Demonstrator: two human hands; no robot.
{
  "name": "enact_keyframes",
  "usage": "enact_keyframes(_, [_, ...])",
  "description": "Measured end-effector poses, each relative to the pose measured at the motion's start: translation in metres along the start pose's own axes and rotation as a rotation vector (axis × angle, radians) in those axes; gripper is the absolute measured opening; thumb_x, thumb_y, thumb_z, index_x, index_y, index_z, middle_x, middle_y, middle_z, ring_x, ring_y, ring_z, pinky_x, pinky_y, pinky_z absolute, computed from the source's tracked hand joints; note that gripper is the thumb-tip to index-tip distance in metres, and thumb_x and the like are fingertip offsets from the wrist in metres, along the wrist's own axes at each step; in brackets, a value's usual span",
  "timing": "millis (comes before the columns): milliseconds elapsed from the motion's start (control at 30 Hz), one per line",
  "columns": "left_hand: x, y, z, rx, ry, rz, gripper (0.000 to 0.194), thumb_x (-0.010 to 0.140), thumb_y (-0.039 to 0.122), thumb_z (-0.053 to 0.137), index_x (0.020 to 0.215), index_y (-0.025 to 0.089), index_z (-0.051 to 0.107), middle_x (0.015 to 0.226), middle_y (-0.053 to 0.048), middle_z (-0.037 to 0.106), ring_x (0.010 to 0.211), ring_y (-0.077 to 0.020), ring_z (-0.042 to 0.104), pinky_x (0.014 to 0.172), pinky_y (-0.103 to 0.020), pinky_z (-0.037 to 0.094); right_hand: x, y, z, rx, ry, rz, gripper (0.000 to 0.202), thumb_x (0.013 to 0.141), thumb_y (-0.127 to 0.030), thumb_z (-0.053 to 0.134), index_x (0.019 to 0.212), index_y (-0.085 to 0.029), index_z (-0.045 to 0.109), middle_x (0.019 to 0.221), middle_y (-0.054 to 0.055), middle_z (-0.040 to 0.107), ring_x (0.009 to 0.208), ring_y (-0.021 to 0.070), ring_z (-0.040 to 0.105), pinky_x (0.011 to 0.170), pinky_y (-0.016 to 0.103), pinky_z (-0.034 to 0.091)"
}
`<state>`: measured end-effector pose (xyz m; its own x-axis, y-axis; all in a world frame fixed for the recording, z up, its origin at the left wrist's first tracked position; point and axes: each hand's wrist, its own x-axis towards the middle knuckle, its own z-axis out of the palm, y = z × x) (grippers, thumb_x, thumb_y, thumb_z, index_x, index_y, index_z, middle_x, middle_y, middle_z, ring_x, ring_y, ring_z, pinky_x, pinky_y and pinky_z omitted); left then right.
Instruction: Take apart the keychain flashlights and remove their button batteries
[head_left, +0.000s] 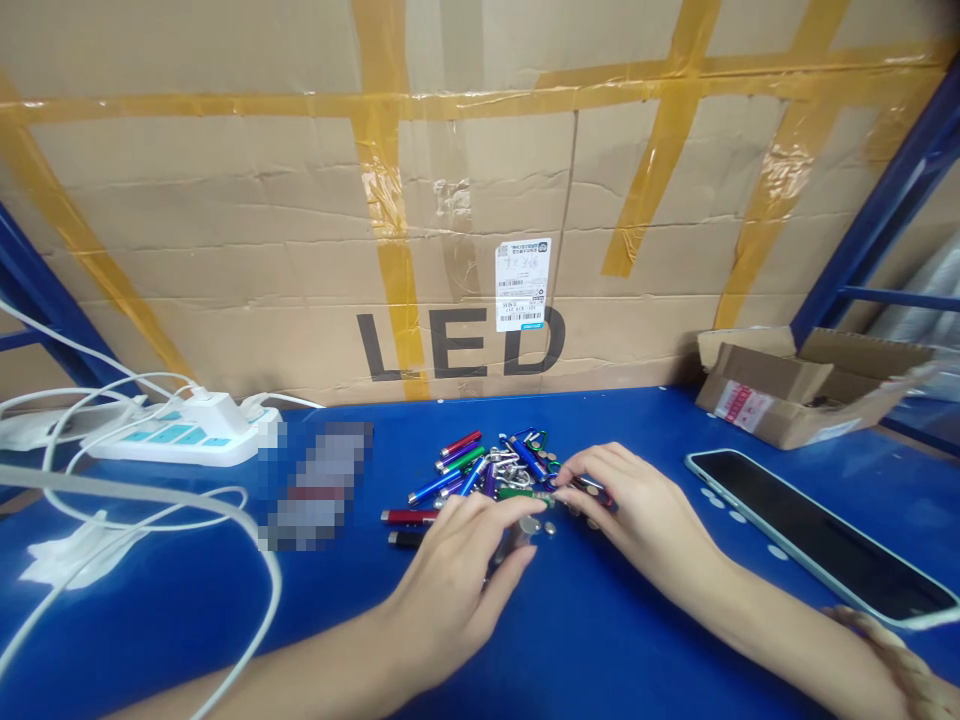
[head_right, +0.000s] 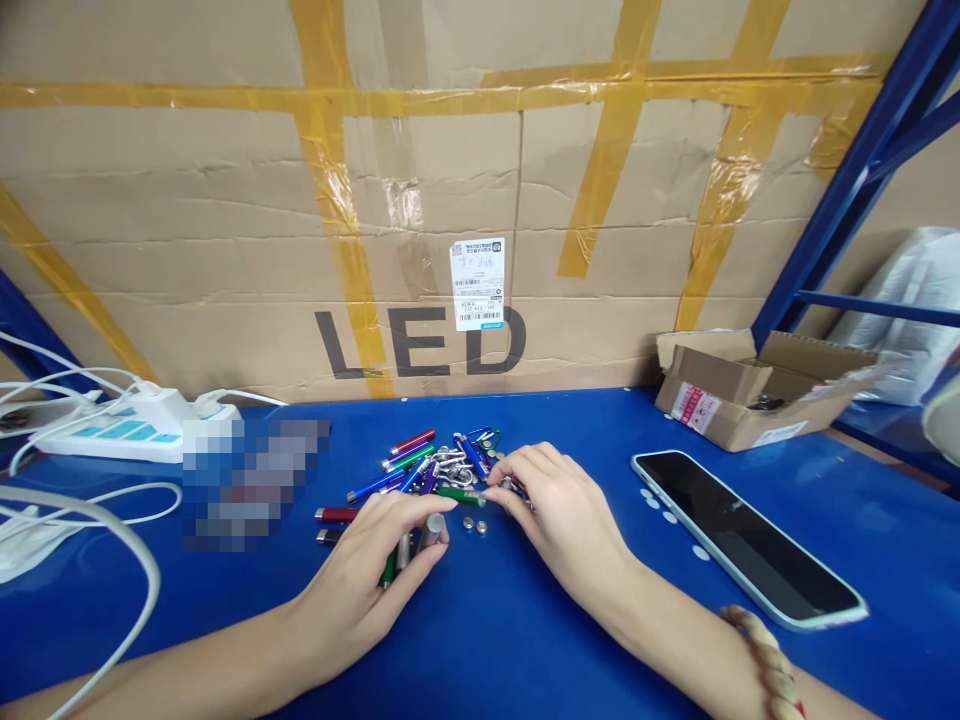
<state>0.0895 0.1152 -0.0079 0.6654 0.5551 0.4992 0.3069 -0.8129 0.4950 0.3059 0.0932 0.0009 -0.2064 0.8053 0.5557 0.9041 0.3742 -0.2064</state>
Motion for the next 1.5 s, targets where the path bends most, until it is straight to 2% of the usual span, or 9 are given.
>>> enact_keyframes(100, [0.0, -0.001, 0.0, 0.014, -0.001, 0.018, 0.026, 0.095, 0.019, 0.044, 0.12, 0.024, 0.048, 0.095, -0.004, 0.061, 0.085, -0.0185, 0.053, 0.079, -0.031, 0.044, 0.0, -0.004, -0.003, 0.09, 0.116, 0.001, 0.023, 0.093, -0.037, 0.046, 0.084, -0.022, 0.061, 0.08, 0.004, 0.066, 0.075, 0.0182, 0.06, 0.061, 0.029, 0.05])
enact_keyframes(200, [0.0, -0.001, 0.0, 0.037, -0.007, 0.027, 0.025, 0.094, 0.018, 0.048, 0.118, 0.024, 0.05, 0.094, -0.003, 0.061, 0.081, -0.0173, 0.052, 0.078, -0.03, 0.043, -0.002, -0.01, -0.004, 0.182, 0.176, -0.024, 0.015, 0.091, -0.031, 0.051, 0.084, -0.022, 0.062, 0.079, 0.004, 0.066, 0.073, 0.0164, 0.061, 0.061, 0.027, 0.051])
enact_keyframes(467, [-0.001, -0.004, 0.003, 0.086, -0.013, 0.071, 0.025, 0.093, 0.02, 0.05, 0.118, 0.022, 0.051, 0.09, -0.004, 0.061, 0.084, -0.0192, 0.051, 0.075, -0.03, 0.042, -0.005, -0.026, -0.008, 0.38, 0.224, -0.213, 0.01, 0.088, -0.014, 0.056, 0.092, -0.02, 0.063, 0.079, 0.004, 0.068, 0.072, 0.0154, 0.062, 0.063, 0.027, 0.053])
enact_keyframes(600, [0.0, -0.005, 0.003, 0.076, -0.018, 0.068, 0.026, 0.093, 0.019, 0.051, 0.119, 0.022, 0.05, 0.092, -0.003, 0.061, 0.084, -0.019, 0.052, 0.075, -0.03, 0.041, -0.006, -0.031, -0.01, 0.426, 0.212, -0.248, 0.011, 0.085, -0.009, 0.058, 0.09, -0.019, 0.062, 0.077, 0.002, 0.067, 0.07, 0.0138, 0.06, 0.064, 0.026, 0.052])
enact_keyframes(867, [0.003, -0.005, 0.004, 0.057, -0.012, 0.086, 0.015, 0.094, 0.018, 0.049, 0.108, 0.021, 0.053, 0.084, -0.001, 0.059, 0.076, -0.0169, 0.048, 0.071, -0.028, 0.037, -0.007, -0.03, -0.006, 0.504, 0.055, -0.203, 0.01, 0.087, -0.013, 0.055, 0.091, -0.019, 0.062, 0.085, 0.005, 0.062, 0.076, 0.0139, 0.059, 0.067, 0.024, 0.051])
enact_keyframes(1067, [0.002, -0.004, 0.004, 0.039, -0.021, 0.095, 0.012, 0.093, 0.016, 0.05, 0.104, 0.021, 0.053, 0.083, 0.0, 0.058, 0.075, -0.0165, 0.047, 0.069, -0.027, 0.035, -0.008, -0.03, -0.005, 0.558, 0.006, -0.161, 0.009, 0.086, -0.012, 0.058, 0.091, -0.018, 0.062, 0.085, 0.004, 0.061, 0.075, 0.0126, 0.057, 0.065, 0.023, 0.05])
enact_keyframes(1333, [0.003, -0.004, 0.004, 0.042, -0.023, 0.076, 0.015, 0.092, 0.016, 0.052, 0.106, 0.021, 0.054, 0.082, 0.0, 0.058, 0.074, -0.0164, 0.047, 0.069, -0.027, 0.035, -0.009, -0.031, -0.004, 0.593, 0.009, -0.1, 0.007, 0.086, -0.015, 0.059, 0.089, -0.018, 0.063, 0.081, 0.004, 0.06, 0.069, 0.0121, 0.056, 0.057, 0.022, 0.048])
enact_keyframes(1500, [0.003, -0.005, 0.003, 0.052, -0.059, 0.074, 0.009, 0.093, 0.019, 0.052, 0.101, 0.019, 0.056, 0.081, -0.001, 0.059, 0.075, -0.0168, 0.049, 0.07, -0.027, 0.036, -0.006, -0.031, -0.004, 0.642, 0.074, -0.028, 0.006, 0.085, -0.015, 0.059, 0.085, -0.019, 0.065, 0.077, 0.003, 0.06, 0.062, 0.0103, 0.054, 0.051, 0.019, 0.047])
